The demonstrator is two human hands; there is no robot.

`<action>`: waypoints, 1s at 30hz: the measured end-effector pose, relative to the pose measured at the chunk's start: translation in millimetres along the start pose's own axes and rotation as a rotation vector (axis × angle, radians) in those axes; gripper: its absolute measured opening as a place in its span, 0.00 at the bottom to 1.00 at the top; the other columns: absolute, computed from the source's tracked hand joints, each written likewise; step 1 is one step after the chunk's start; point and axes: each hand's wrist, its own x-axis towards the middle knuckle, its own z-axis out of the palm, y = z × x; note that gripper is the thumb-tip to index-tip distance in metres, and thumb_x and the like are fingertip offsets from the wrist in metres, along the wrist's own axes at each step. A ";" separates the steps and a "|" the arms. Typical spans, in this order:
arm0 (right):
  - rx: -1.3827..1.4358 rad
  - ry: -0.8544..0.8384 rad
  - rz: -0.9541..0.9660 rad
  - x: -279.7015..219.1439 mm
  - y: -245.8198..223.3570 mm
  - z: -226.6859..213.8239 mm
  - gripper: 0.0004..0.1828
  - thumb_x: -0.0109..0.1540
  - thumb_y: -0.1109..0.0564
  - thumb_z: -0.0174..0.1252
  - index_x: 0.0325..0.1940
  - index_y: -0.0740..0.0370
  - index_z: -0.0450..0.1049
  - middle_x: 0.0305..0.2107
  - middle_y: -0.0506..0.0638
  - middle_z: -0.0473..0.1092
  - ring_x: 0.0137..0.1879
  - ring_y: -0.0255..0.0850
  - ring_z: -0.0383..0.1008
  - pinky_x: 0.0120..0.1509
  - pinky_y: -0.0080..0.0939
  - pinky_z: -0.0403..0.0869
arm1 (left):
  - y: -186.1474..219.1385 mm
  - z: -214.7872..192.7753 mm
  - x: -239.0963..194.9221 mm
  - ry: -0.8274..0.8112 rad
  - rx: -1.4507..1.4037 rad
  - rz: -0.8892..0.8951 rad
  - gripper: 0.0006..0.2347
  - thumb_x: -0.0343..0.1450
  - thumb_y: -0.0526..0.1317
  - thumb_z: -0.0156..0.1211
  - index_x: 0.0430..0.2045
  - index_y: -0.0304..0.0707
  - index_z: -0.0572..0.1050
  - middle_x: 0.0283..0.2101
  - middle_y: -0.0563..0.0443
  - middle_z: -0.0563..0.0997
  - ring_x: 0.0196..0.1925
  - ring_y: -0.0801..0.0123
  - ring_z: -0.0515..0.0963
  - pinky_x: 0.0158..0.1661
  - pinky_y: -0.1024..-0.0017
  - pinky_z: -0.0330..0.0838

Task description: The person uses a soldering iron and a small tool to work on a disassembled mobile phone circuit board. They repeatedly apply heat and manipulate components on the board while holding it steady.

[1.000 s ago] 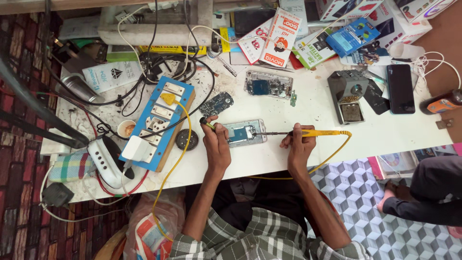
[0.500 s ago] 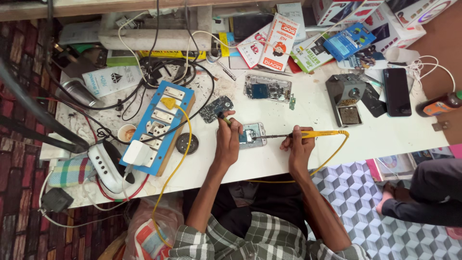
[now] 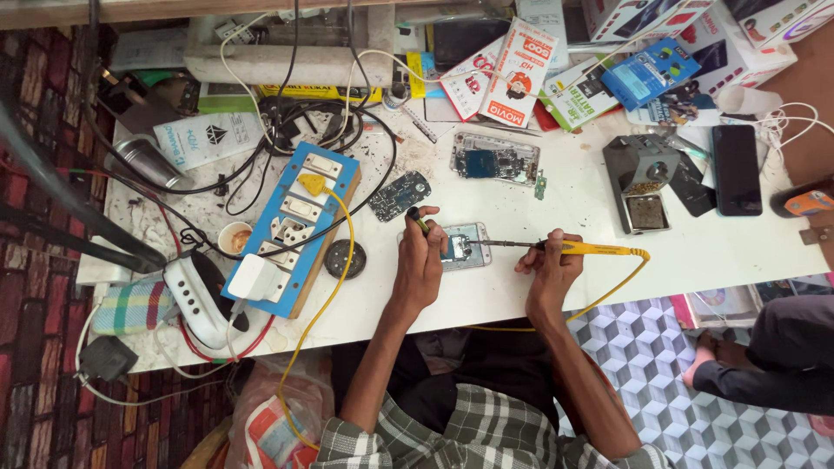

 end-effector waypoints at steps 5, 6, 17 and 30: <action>-0.046 -0.017 0.007 -0.8 0.9 1.9 0.19 0.72 0.43 0.52 0.44 0.61 0.61 0.19 0.49 0.65 0.23 0.37 0.67 0.29 0.35 0.67 | -17.4 2.9 0.3 0.216 -0.254 -0.060 0.15 0.83 0.46 0.36 0.55 0.33 0.61 0.26 0.55 0.69 0.30 0.76 0.70 0.34 0.72 0.68; -0.045 -0.025 0.006 0.5 0.4 2.7 0.18 0.72 0.43 0.51 0.44 0.61 0.61 0.19 0.50 0.65 0.22 0.37 0.67 0.29 0.35 0.67 | -19.6 2.1 1.5 0.281 -0.299 -0.052 0.15 0.83 0.47 0.38 0.55 0.33 0.61 0.27 0.56 0.70 0.31 0.76 0.69 0.34 0.73 0.67; -0.125 -0.147 -0.035 4.2 -1.0 10.5 0.14 0.73 0.48 0.51 0.42 0.61 0.61 0.19 0.49 0.67 0.23 0.36 0.69 0.28 0.33 0.66 | -18.0 -10.3 15.7 0.202 -0.283 -0.170 0.16 0.81 0.48 0.39 0.55 0.34 0.63 0.25 0.54 0.71 0.26 0.78 0.66 0.30 0.76 0.62; -0.061 -0.098 -0.055 2.6 3.3 7.9 0.14 0.73 0.51 0.52 0.40 0.60 0.60 0.18 0.49 0.65 0.24 0.37 0.68 0.31 0.36 0.66 | -8.6 2.9 16.9 0.101 -0.214 -0.041 0.15 0.83 0.47 0.39 0.55 0.33 0.63 0.27 0.54 0.69 0.30 0.74 0.72 0.37 0.73 0.69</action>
